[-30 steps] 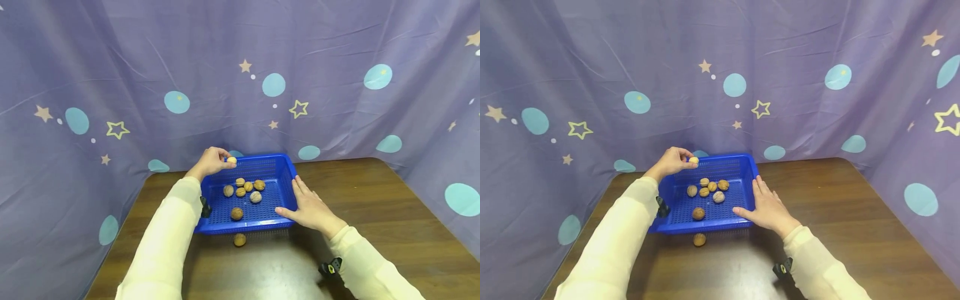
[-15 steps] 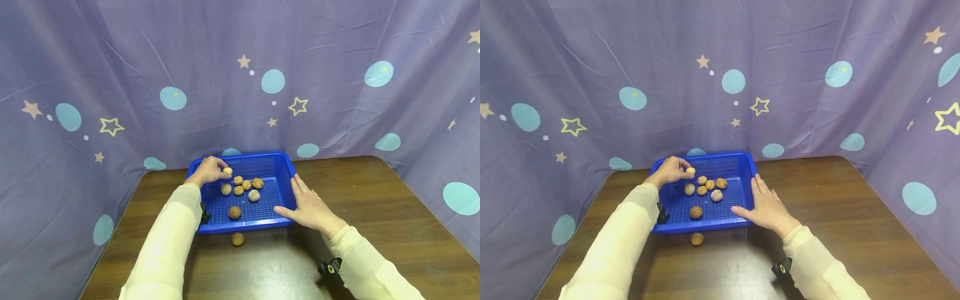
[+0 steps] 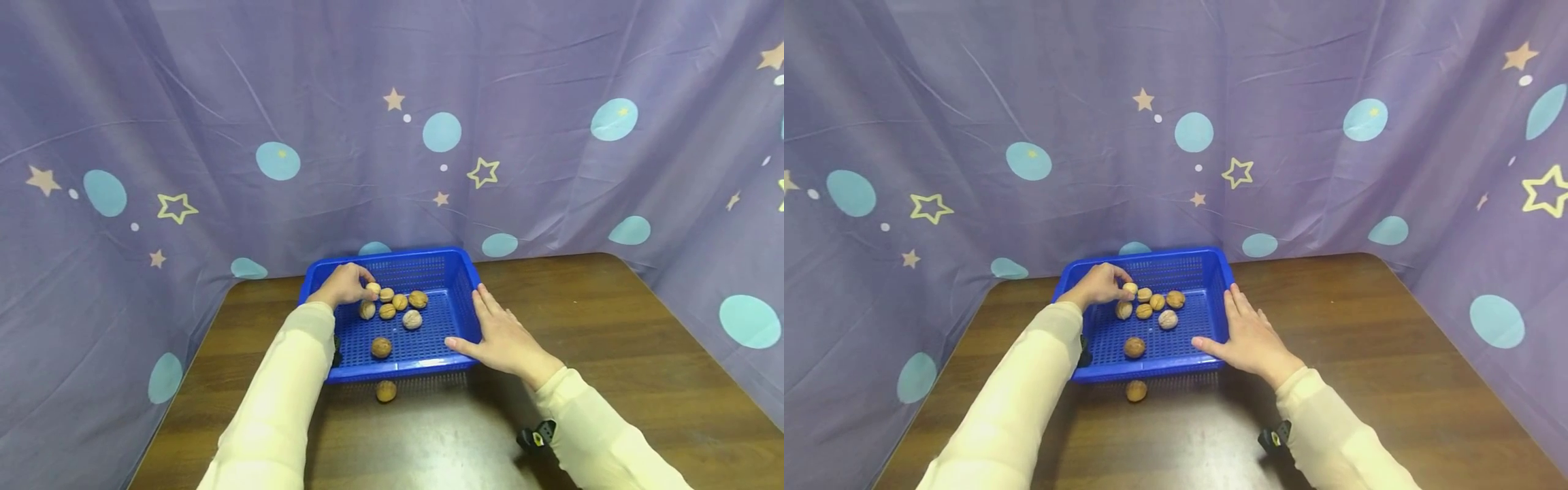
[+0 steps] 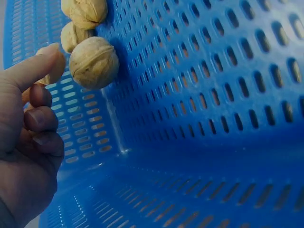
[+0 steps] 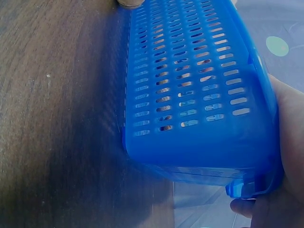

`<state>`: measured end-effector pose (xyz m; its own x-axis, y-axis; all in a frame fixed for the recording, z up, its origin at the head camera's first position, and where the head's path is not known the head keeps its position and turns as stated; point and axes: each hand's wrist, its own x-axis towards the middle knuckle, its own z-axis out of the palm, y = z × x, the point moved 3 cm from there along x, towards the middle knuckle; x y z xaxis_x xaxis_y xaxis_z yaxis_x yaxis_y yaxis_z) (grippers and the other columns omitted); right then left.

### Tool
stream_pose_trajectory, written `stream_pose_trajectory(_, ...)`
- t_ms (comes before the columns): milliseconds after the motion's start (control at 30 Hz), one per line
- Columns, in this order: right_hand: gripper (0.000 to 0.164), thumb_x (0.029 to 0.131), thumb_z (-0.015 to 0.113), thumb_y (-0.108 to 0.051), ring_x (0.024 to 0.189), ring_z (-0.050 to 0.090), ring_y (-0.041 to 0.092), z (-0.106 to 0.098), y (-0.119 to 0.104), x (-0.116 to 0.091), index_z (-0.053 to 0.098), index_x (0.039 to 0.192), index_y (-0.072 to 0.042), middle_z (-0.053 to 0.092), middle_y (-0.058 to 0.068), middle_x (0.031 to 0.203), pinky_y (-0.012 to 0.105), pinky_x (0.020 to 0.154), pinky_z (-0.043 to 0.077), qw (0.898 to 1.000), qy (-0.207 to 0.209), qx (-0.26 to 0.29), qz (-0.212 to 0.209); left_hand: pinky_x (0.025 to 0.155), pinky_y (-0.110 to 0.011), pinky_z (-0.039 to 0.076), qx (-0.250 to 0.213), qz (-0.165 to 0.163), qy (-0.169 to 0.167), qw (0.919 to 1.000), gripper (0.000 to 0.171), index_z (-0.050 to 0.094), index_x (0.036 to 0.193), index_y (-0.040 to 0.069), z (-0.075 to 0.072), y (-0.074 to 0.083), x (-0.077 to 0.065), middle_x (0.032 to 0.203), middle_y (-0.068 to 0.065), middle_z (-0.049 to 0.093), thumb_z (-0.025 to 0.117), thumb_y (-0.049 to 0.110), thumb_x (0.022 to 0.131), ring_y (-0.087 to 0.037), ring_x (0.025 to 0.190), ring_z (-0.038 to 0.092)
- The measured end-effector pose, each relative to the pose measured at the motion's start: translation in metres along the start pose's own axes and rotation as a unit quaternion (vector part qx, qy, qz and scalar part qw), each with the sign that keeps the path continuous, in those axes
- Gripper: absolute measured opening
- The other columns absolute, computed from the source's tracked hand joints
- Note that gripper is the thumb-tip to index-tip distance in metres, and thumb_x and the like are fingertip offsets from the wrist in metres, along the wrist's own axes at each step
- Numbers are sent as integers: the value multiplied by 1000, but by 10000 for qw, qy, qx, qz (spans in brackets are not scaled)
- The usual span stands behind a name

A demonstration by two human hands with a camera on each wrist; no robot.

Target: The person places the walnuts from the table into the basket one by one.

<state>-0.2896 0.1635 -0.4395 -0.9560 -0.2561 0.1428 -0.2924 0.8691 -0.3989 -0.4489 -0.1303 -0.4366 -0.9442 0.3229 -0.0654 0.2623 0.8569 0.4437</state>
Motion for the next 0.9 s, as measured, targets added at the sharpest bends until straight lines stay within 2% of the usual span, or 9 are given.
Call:
stream_pose_trajectory(200, 118, 76, 49, -82, 143, 20, 35, 1, -4, -2, 18, 151, 3, 9, 17, 159, 59, 109, 24, 10000, 15, 47, -40, 91, -42, 48, 222, -153, -92, 9996, 32, 73, 106, 11, 0, -2, -5, 110, -7, 68, 81, 26, 79, -26, 104, 61)
stream_pose_trajectory(367, 118, 76, 48, -82, 143, 20, 36, 1, -6, -3, 18, 151, 3, 9, 17, 159, 60, 108, 25, 10000, 18, 45, -69, 93, -41, 47, 214, -66, -70, 9997, 34, 73, 108, 10, -6, -1, -8, 110, -6, 69, 81, 24, 78, -26, 105, 61)
stream_pose_trajectory(467, 118, 76, 49, -82, 143, 20, 36, 0, -7, -4, 18, 151, 4, 9, 18, 159, 60, 109, 24, 9999, -1, 84, -70, 96, -42, 46, 168, 56, -3, 9998, 35, 72, 110, 9, -15, 4, -10, 112, -5, 69, 80, 26, 80, -27, 109, 60)
stream_pose_trajectory(567, 118, 76, 49, -81, 143, 20, 37, -2, -6, -5, 18, 151, 4, 9, 18, 159, 60, 109, 23, 9999, -11, 116, -56, 94, -42, 46, 62, 228, 120, 9996, 39, 71, 113, 9, -30, 16, -12, 109, -4, 69, 79, 30, 81, -26, 106, 59)
stream_pose_trajectory(633, 118, 76, 50, -81, 143, 20, 37, -2, -5, -5, 18, 151, 4, 9, 18, 159, 60, 109, 23, 9999, -11, 113, -38, 86, -40, 49, -160, 313, 161, 9993, 41, 70, 115, 10, -41, 26, -16, 99, -2, 68, 77, 33, 82, -24, 93, 60)
stream_pose_trajectory(700, 117, 76, 50, -81, 142, 21, 37, -2, -4, -5, 18, 151, 4, 9, 18, 159, 60, 109, 24, 9999, -3, 100, -32, 76, -38, 49, -446, 388, 222, 9980, 40, 70, 116, 13, -52, 37, -22, 83, -2, 64, 76, 35, 83, -21, 74, 56)
stream_pose_trajectory(800, 118, 76, 49, -81, 142, 21, 37, -1, -2, -5, 18, 151, 4, 9, 18, 159, 60, 109, 24, 9999, -3, 111, -25, 66, -35, 46, -866, 563, 274, 9943, 37, 70, 114, 15, -66, 55, -39, 66, -3, 54, 75, 36, 84, -18, 57, 45)
stream_pose_trajectory(900, 118, 76, 48, -82, 142, 20, 37, -1, 0, -2, 18, 151, 4, 9, 19, 159, 61, 108, 24, 9999, 17, 107, -38, 62, -33, 44, -1176, 909, 352, 9883, 31, 71, 110, 19, -77, 73, -63, 64, -4, 54, 74, 36, 85, -17, 54, 44)
